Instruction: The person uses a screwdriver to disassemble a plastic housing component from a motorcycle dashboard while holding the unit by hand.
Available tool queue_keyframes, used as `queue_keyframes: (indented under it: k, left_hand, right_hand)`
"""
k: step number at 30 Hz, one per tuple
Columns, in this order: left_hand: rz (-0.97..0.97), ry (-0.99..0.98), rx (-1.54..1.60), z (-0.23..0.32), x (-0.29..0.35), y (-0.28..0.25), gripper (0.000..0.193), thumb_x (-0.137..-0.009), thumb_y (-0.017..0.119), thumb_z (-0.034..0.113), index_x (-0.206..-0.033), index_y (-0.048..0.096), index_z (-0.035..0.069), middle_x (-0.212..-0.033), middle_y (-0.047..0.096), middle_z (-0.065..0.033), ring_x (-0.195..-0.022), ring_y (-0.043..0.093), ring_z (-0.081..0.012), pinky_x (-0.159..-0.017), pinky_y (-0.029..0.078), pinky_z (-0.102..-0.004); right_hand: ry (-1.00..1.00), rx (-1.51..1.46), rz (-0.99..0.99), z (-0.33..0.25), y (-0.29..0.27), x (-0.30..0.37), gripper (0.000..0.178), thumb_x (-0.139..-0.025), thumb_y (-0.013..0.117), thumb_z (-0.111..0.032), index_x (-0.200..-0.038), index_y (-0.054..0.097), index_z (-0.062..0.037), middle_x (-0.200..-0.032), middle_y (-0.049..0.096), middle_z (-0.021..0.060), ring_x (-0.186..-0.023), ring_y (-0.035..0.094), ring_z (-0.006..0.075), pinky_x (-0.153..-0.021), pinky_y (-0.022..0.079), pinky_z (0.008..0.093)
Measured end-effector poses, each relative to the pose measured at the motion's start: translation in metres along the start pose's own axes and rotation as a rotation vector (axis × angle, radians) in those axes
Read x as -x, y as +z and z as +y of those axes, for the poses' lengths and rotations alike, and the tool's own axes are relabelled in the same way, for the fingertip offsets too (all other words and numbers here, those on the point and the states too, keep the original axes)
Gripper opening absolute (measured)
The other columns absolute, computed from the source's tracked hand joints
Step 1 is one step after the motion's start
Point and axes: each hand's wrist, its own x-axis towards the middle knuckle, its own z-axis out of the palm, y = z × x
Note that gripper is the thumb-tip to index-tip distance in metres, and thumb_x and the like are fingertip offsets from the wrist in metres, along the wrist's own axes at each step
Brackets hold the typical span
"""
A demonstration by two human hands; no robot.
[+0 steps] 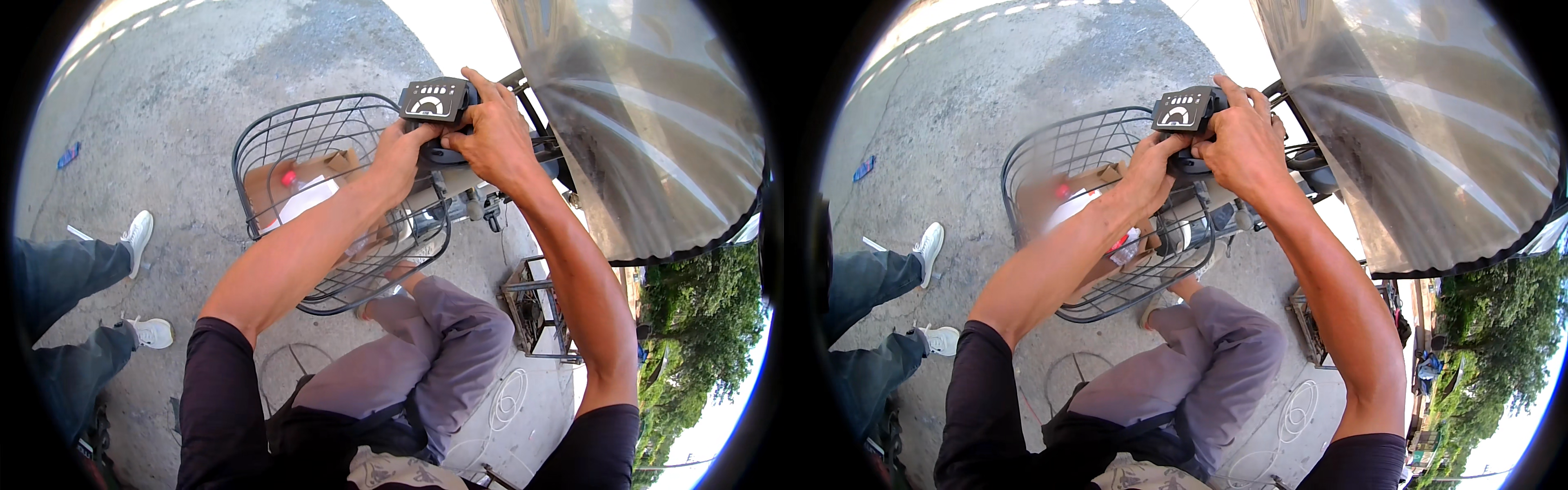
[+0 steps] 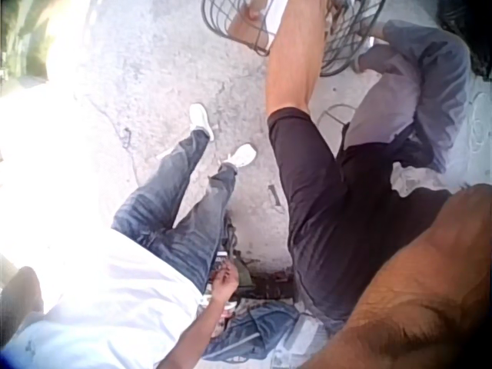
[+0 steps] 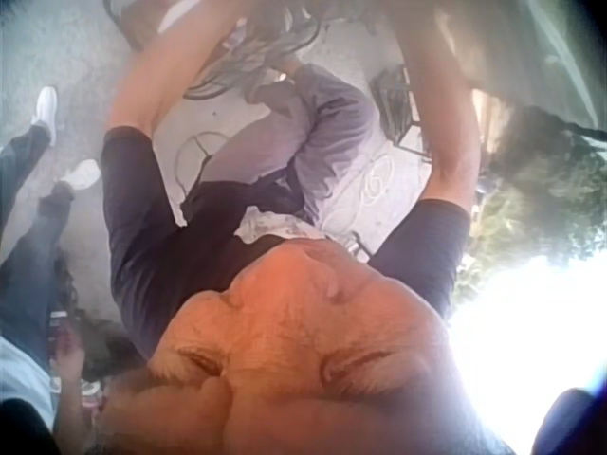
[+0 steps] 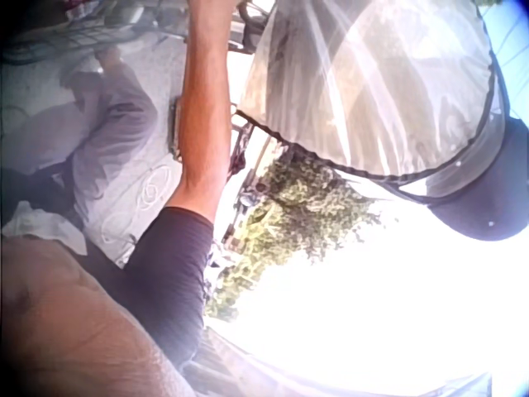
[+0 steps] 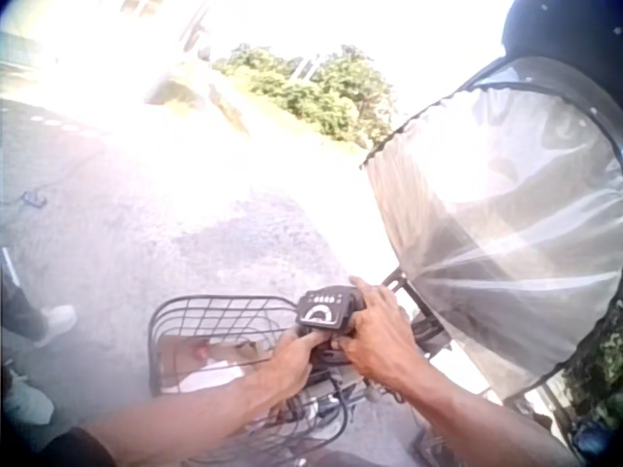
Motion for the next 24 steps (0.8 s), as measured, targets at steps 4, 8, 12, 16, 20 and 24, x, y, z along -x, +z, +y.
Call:
queue_keyframes:
  k: [4, 8, 12, 16, 20, 24]
  left_hand:
    - [0.033, 0.018, -0.035, -0.0002, -0.0008, 0.0013, 0.027, -0.1, 0.066, 0.008, -0.125, 0.068, -0.003, -0.118, 0.074, -0.011, -0.108, 0.07, -0.0188, -0.095, 0.057, -0.0343]
    - [0.04, 0.007, -0.012, -0.0001, -0.0004, 0.0, 0.028, -0.1, 0.067, 0.009, -0.125, 0.067, -0.003, -0.118, 0.074, -0.0115, -0.106, 0.071, -0.019, -0.094, 0.058, -0.0341]
    - [0.045, -0.011, 0.036, -0.0006, -0.0018, -0.0004, 0.026, -0.1, 0.069, 0.011, -0.123, 0.068, -0.002, -0.115, 0.074, -0.0111, -0.103, 0.072, -0.019, -0.093, 0.058, -0.0341]
    - [0.051, -0.019, 0.02, 0.0003, -0.0024, 0.0001, 0.023, -0.1, 0.069, 0.012, -0.119, 0.069, -0.001, -0.111, 0.075, -0.0099, -0.102, 0.071, -0.0189, -0.093, 0.057, -0.0343]
    - [0.022, -0.023, 0.005, -0.0032, -0.0046, -0.0042, 0.028, -0.103, 0.066, 0.013, -0.127, 0.064, 0.001, -0.119, 0.071, -0.0085, -0.108, 0.069, -0.0181, -0.097, 0.054, -0.0365]
    - [0.015, -0.025, 0.004, -0.0038, -0.0052, -0.0032, 0.028, -0.102, 0.066, 0.013, -0.128, 0.063, 0.001, -0.118, 0.071, -0.0084, -0.108, 0.069, -0.0176, -0.097, 0.054, -0.0364]
  right_hand:
    - [-0.007, 0.006, 0.059, 0.0002, 0.0026, 0.005, 0.023, -0.079, 0.089, -0.019, -0.095, 0.086, -0.0031, -0.168, 0.044, 0.012, -0.15, 0.042, 0.0365, -0.118, 0.04, 0.0583]
    - [-0.058, 0.013, 0.053, 0.0016, 0.0026, 0.0028, 0.024, -0.08, 0.088, -0.018, -0.096, 0.085, -0.001, -0.168, 0.044, 0.0113, -0.147, 0.045, 0.037, -0.119, 0.042, 0.0519]
    - [-0.099, -0.052, 0.07, 0.0062, 0.0076, 0.0037, 0.022, -0.083, 0.084, -0.017, -0.097, 0.085, 0.0004, -0.17, 0.041, 0.0106, -0.147, 0.045, 0.0378, -0.12, 0.042, 0.0514]
    - [-0.116, -0.069, 0.055, 0.0088, 0.0055, 0.0015, 0.021, -0.084, 0.08, -0.016, -0.095, 0.084, 0.001, -0.17, 0.04, 0.0107, -0.147, 0.045, 0.0389, -0.121, 0.042, 0.0493]
    - [-0.129, -0.023, 0.056, 0.0062, 0.0049, -0.001, 0.02, -0.084, 0.079, -0.015, -0.093, 0.084, 0.0018, -0.17, 0.041, 0.0111, -0.147, 0.045, 0.0391, -0.12, 0.043, 0.0478]
    - [-0.131, 0.004, 0.07, 0.0061, 0.004, -0.0016, 0.02, -0.082, 0.08, -0.015, -0.091, 0.084, 0.002, -0.167, 0.045, 0.0115, -0.146, 0.046, 0.0381, -0.118, 0.045, 0.0485]
